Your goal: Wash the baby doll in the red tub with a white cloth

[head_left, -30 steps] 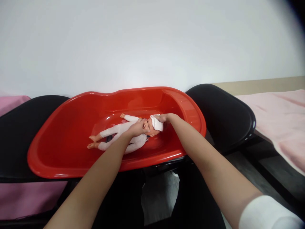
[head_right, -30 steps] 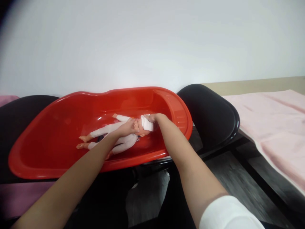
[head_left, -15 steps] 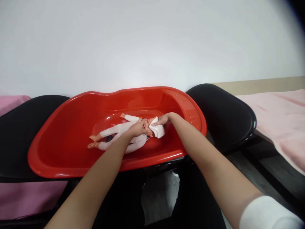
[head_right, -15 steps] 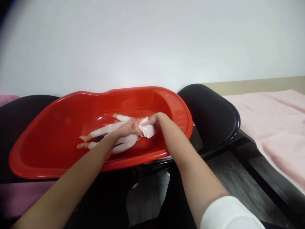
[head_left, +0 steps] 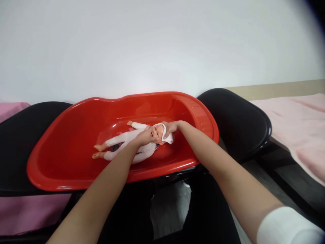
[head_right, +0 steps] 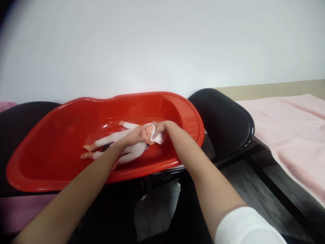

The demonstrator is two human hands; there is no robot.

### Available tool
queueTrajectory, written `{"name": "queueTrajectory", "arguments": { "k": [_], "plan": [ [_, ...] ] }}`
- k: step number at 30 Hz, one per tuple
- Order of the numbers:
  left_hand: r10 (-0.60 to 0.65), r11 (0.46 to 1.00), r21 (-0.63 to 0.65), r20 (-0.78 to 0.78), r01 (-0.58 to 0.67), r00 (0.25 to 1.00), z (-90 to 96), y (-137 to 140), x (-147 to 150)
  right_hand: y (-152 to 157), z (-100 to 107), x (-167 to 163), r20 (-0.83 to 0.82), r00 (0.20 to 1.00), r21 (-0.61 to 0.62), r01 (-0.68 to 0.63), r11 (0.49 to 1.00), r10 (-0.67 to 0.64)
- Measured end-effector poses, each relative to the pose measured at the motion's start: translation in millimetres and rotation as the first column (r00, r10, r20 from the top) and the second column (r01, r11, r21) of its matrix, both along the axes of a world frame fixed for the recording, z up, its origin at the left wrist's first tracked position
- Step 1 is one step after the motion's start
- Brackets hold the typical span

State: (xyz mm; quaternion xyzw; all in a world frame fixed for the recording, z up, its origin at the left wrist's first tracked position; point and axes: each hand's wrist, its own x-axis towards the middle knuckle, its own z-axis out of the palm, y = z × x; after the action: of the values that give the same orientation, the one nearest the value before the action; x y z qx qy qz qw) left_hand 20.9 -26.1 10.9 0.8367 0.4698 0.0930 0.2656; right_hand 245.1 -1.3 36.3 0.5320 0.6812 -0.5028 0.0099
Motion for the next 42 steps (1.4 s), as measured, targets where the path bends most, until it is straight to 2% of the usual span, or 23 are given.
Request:
{"name": "queueTrajectory", "arguments": {
  "k": [3, 6, 11, 15, 22, 26, 29, 32, 35, 42],
  "plan": [
    [-0.021, 1.000, 0.005, 0.020, 0.021, 1.000, 3.2, -0.5, 0.1, -1.0, -3.2, -0.4, -0.043, 0.999, -0.013, 0.022, 1.000, -0.023],
    [-0.015, 1.000, 0.006, 0.024, 0.015, 1.000, 5.7, -2.0, 0.3, -1.4, -6.2, 0.0, -0.049, 0.993, -0.062, 0.102, 0.993, -0.105],
    [-0.028, 0.999, 0.018, 0.032, 0.027, 0.999, 3.4, -2.6, -0.1, -1.8, -8.6, -2.3, -0.163, 0.964, -0.298, 0.155, 0.942, -0.210],
    [-0.017, 1.000, -0.001, 0.034, 0.017, 0.999, -0.2, -1.3, -0.2, -2.1, -8.5, -4.8, -0.113, 0.940, -0.349, 0.265, 0.899, -0.321],
    [-0.010, 1.000, 0.000, 0.026, 0.010, 1.000, 2.1, -3.5, 0.3, 2.8, -13.9, -3.1, 0.024, 0.926, -0.390, 0.355, 0.850, -0.376],
    [-0.028, 1.000, 0.002, 0.026, 0.028, 0.999, 0.1, -2.0, -0.4, 4.7, -17.4, -1.6, -0.081, 0.932, -0.323, 0.311, 0.894, -0.353],
    [-0.030, 1.000, 0.011, 0.013, 0.030, 0.999, -0.8, -1.5, -0.6, 4.2, -16.5, -0.8, -0.119, 0.943, -0.331, 0.257, 0.908, -0.311],
    [-0.049, 0.998, 0.041, 0.012, 0.048, 0.999, -0.6, -1.7, -0.8, 2.1, -13.0, -0.3, -0.135, 0.965, -0.315, 0.172, 0.933, -0.224],
    [-0.059, 0.998, 0.036, 0.013, 0.058, 0.998, -0.2, -1.0, -1.0, 0.5, -8.9, 0.0, -0.164, 0.979, -0.236, 0.082, 0.968, -0.123],
    [-0.028, 1.000, 0.002, -0.001, 0.028, 1.000, 0.6, 0.6, -0.7, 2.9, 0.3, -0.6, 0.144, 0.989, 0.028, 0.011, 1.000, -0.015]
  ]
}}
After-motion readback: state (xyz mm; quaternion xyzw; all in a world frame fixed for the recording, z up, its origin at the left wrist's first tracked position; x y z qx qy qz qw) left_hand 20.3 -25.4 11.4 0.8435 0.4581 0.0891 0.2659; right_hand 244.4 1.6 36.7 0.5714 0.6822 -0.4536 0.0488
